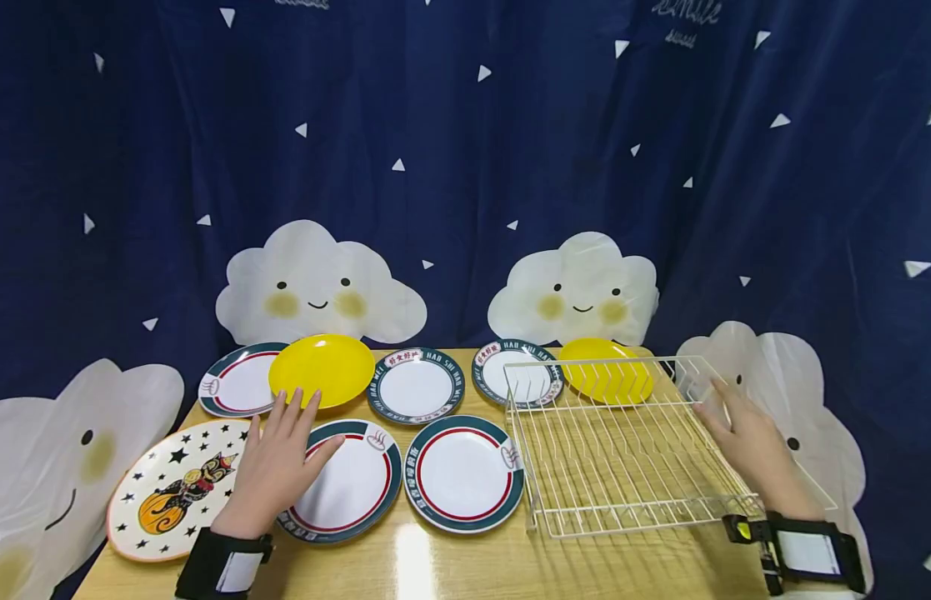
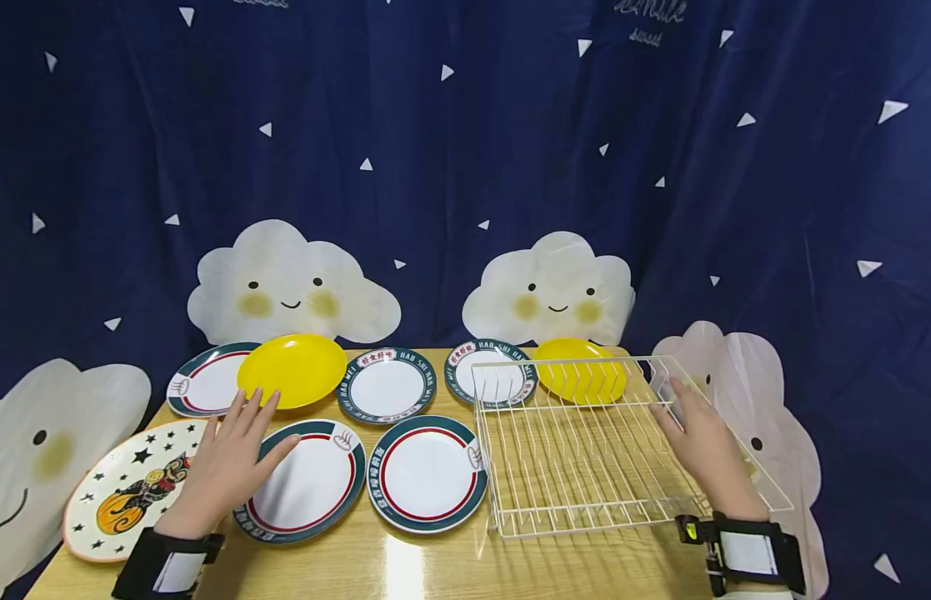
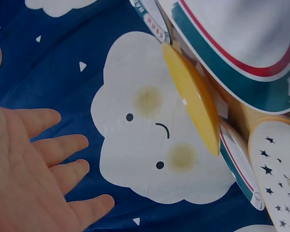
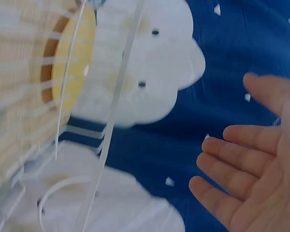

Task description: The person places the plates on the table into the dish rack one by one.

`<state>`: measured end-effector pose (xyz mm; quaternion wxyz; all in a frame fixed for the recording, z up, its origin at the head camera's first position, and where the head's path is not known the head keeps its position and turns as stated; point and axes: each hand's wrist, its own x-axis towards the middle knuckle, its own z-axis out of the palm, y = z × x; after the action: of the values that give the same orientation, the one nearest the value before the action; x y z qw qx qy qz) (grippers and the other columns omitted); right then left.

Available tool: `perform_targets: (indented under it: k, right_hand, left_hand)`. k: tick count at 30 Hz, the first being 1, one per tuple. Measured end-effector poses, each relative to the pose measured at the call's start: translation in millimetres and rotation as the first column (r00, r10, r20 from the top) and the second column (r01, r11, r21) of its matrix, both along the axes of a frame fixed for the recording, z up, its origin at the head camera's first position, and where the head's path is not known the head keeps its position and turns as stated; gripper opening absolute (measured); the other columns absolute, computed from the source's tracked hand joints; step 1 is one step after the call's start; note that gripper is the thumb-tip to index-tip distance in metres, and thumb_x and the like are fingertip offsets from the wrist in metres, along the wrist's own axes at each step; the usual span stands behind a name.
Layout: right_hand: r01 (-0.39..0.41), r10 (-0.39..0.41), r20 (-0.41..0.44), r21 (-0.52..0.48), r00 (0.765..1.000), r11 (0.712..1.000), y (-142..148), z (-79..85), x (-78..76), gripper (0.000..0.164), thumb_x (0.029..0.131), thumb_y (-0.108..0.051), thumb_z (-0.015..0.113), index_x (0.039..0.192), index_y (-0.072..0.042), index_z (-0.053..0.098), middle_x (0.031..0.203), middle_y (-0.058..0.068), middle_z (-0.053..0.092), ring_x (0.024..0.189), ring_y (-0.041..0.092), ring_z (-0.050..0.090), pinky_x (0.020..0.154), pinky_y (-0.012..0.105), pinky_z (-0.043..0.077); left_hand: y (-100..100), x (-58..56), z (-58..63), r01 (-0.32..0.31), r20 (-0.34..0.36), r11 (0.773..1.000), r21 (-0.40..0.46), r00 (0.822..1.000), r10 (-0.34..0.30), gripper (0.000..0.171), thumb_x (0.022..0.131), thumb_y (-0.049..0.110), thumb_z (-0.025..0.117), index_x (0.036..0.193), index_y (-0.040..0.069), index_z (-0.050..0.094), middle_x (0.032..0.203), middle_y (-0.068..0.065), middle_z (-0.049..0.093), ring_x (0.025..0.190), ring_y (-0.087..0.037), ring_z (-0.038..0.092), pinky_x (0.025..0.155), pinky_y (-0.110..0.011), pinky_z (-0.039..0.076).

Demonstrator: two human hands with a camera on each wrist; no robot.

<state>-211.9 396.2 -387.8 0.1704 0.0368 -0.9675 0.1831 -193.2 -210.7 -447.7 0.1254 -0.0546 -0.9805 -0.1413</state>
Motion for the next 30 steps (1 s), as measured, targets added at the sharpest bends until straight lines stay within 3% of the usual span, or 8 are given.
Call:
perform_targets:
  k: [5,10,16,20,22,28,30]
  right_hand:
    - [0.117,-0.116,-0.021,0.037,0.993,0.992,29,1.7,6.3,0.06,0.102,-0.036,0.048,0.137,0.012,0.042,0.129,0.044,0.046,0.114,0.062,0.044,0.091,0.07,0.037]
    - [0.227,-0.229,0.019,0.093,0.973,0.97,65,-8.1,13.7,0.054,0.1,-0.03,0.052,0.126,0.017,0.048,0.12,0.046,0.049,0.107,0.063,0.048,0.086,0.07,0.04]
    - [0.371,-0.385,0.156,0.113,0.91,0.922,97,-27.8,25.1,0.055,0.099,-0.027,0.052,0.125,0.021,0.045,0.124,0.047,0.044,0.11,0.065,0.042,0.088,0.072,0.039]
    - [0.414,-0.433,0.21,0.13,0.876,0.901,108,-41.5,27.0,0.048,0.098,-0.019,0.05,0.122,0.022,0.045,0.123,0.047,0.044,0.108,0.065,0.044,0.088,0.07,0.04]
    - [0.403,-0.422,0.214,0.127,0.881,0.906,113,-48.5,27.1,0.043,0.097,-0.015,0.049,0.12,0.021,0.046,0.12,0.047,0.046,0.105,0.065,0.045,0.087,0.071,0.04]
    - [0.297,-0.307,0.1,0.104,0.946,0.949,120,-67.2,27.2,0.025,0.095,-0.006,0.046,0.1,0.017,0.055,0.093,0.042,0.057,0.085,0.064,0.052,0.064,0.064,0.042]
    - [0.279,-0.287,0.079,0.098,0.955,0.955,120,-71.1,28.2,0.023,0.096,-0.004,0.044,0.098,0.016,0.056,0.09,0.042,0.058,0.082,0.063,0.052,0.061,0.063,0.04]
  left_hand:
    - [-1,12.4,1.6,-0.036,-0.021,0.999,0.033,0.999,0.037,0.077,0.097,0.059,0.043,0.151,0.006,0.032,0.154,-0.027,0.03,0.147,-0.044,0.018,0.113,-0.071,0.013]
    - [-3,22.9,0.1,-0.065,-0.129,0.994,0.087,0.989,0.075,0.068,0.098,0.05,0.05,0.144,0.001,0.042,0.148,-0.028,0.04,0.141,-0.045,0.031,0.111,-0.067,0.025]
    - [-5,33.5,-5.8,-0.062,-0.299,0.987,0.145,0.949,0.103,0.051,0.095,0.033,0.06,0.133,-0.002,0.054,0.133,-0.025,0.056,0.126,-0.043,0.05,0.105,-0.06,0.039]
    - [-7,38.3,-10.2,-0.066,-0.345,0.978,0.196,0.929,0.132,0.045,0.094,0.028,0.063,0.127,-0.002,0.058,0.125,-0.024,0.062,0.117,-0.042,0.056,0.101,-0.058,0.043]
    - [-8,39.6,-12.2,-0.074,-0.34,0.974,0.216,0.929,0.146,0.043,0.095,0.027,0.062,0.127,-0.001,0.059,0.124,-0.024,0.063,0.117,-0.041,0.056,0.1,-0.057,0.043]
    - [-12,42.6,-17.0,-0.114,-0.297,0.968,0.225,0.938,0.179,0.043,0.098,0.029,0.058,0.127,-0.002,0.059,0.124,-0.025,0.063,0.116,-0.042,0.057,0.099,-0.058,0.044]
    - [-13,43.1,-18.5,-0.122,-0.29,0.967,0.224,0.939,0.185,0.043,0.098,0.03,0.057,0.127,-0.002,0.059,0.124,-0.025,0.063,0.116,-0.043,0.057,0.098,-0.059,0.044]
